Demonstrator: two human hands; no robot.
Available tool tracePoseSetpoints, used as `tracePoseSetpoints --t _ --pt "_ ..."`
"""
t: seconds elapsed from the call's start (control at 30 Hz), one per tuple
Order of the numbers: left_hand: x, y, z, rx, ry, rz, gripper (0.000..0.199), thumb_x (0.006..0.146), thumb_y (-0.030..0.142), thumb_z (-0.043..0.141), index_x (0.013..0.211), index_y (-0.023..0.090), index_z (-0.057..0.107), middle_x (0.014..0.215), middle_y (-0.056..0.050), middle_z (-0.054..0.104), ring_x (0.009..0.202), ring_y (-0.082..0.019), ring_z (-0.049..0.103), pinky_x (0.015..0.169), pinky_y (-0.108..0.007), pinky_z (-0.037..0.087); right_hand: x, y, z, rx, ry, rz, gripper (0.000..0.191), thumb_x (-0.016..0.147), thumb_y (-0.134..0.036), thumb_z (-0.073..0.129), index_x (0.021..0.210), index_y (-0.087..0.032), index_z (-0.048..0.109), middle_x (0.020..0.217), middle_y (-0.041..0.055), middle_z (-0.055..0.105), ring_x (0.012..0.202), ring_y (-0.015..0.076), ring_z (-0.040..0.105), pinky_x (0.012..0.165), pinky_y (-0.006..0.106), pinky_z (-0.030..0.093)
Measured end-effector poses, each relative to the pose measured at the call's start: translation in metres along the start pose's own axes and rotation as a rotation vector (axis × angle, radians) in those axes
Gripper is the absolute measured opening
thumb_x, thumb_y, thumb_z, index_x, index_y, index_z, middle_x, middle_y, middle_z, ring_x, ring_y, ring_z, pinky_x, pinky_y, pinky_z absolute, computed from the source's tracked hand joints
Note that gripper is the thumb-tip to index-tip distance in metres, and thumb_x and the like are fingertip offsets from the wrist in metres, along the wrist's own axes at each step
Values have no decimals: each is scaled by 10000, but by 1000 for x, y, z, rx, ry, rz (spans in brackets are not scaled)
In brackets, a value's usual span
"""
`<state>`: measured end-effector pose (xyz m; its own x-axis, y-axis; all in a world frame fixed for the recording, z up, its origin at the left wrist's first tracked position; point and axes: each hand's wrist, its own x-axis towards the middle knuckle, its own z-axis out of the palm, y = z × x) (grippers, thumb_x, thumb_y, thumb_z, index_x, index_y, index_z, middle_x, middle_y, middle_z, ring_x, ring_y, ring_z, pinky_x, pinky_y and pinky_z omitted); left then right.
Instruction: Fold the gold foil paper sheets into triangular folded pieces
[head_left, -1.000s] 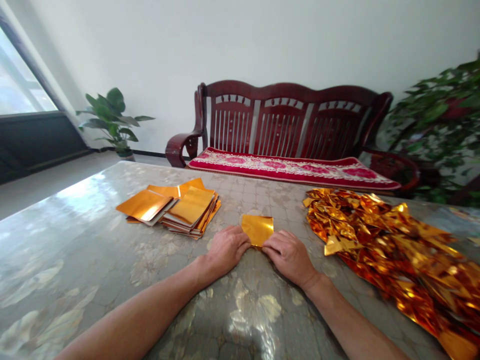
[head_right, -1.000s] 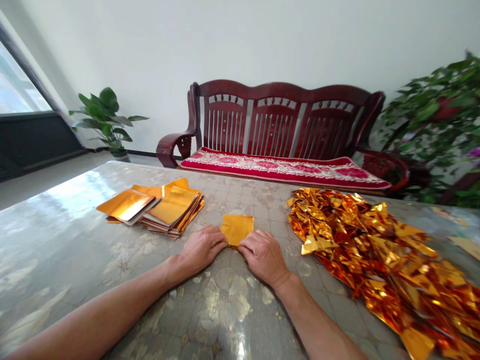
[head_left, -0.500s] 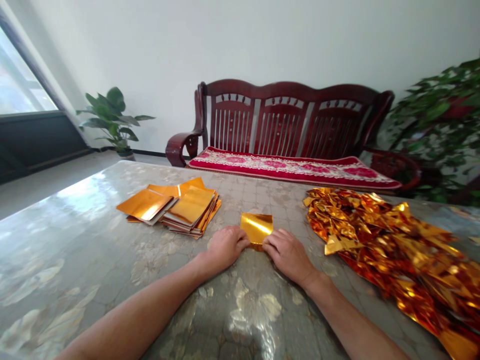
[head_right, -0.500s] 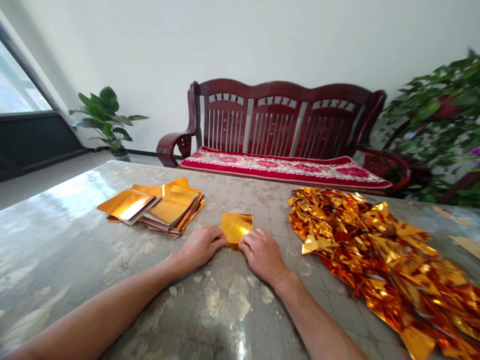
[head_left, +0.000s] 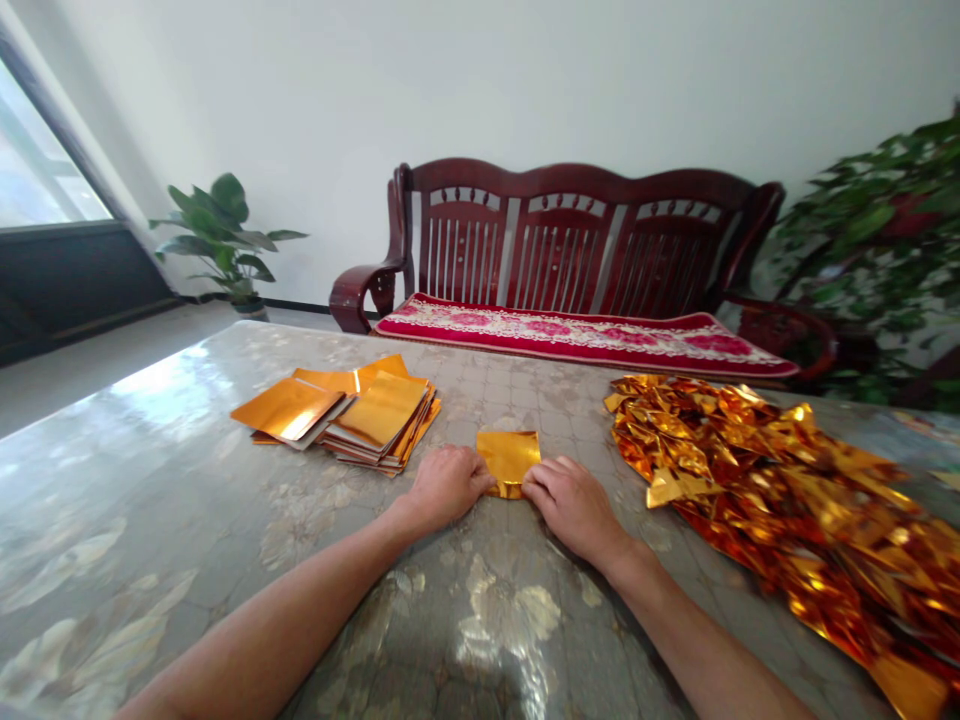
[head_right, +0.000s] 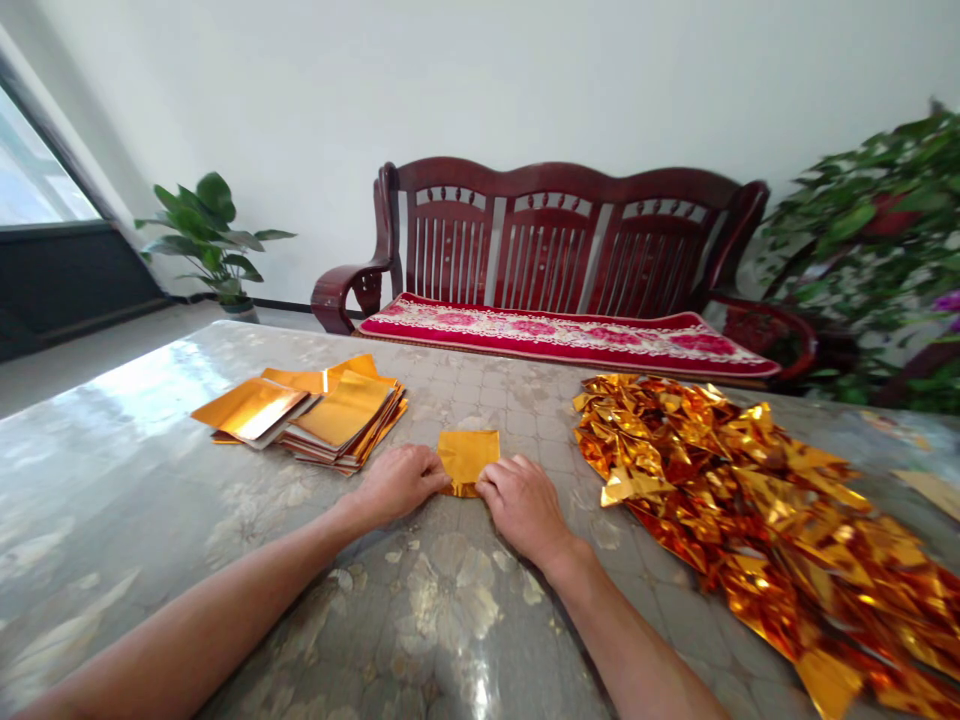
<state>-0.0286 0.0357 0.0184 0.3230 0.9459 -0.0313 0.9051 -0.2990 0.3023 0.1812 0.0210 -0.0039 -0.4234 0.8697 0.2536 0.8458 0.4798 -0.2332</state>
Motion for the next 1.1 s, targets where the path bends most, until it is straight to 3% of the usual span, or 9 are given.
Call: tracePoseSetpoints --t 0.6,1.1 --pt "5 -6 -1 79 0 -61 333 848 507 595 749 226 744 762 -60 737 775 -222 689 679 -274 422 -2 1 4 27 15 96 73 928 -279 589 879 -237 622 844 17 643 848 183 578 743 284 374" --pt "0 0 -2 224 39 17 375 904 502 559 830 190 755 929 -118 731 924 -275 656 774 -341 419 -2 0 5 -45 38 59 81 938 -281 590 873 -240 616 854 11 676 832 190 572 729 310 362"
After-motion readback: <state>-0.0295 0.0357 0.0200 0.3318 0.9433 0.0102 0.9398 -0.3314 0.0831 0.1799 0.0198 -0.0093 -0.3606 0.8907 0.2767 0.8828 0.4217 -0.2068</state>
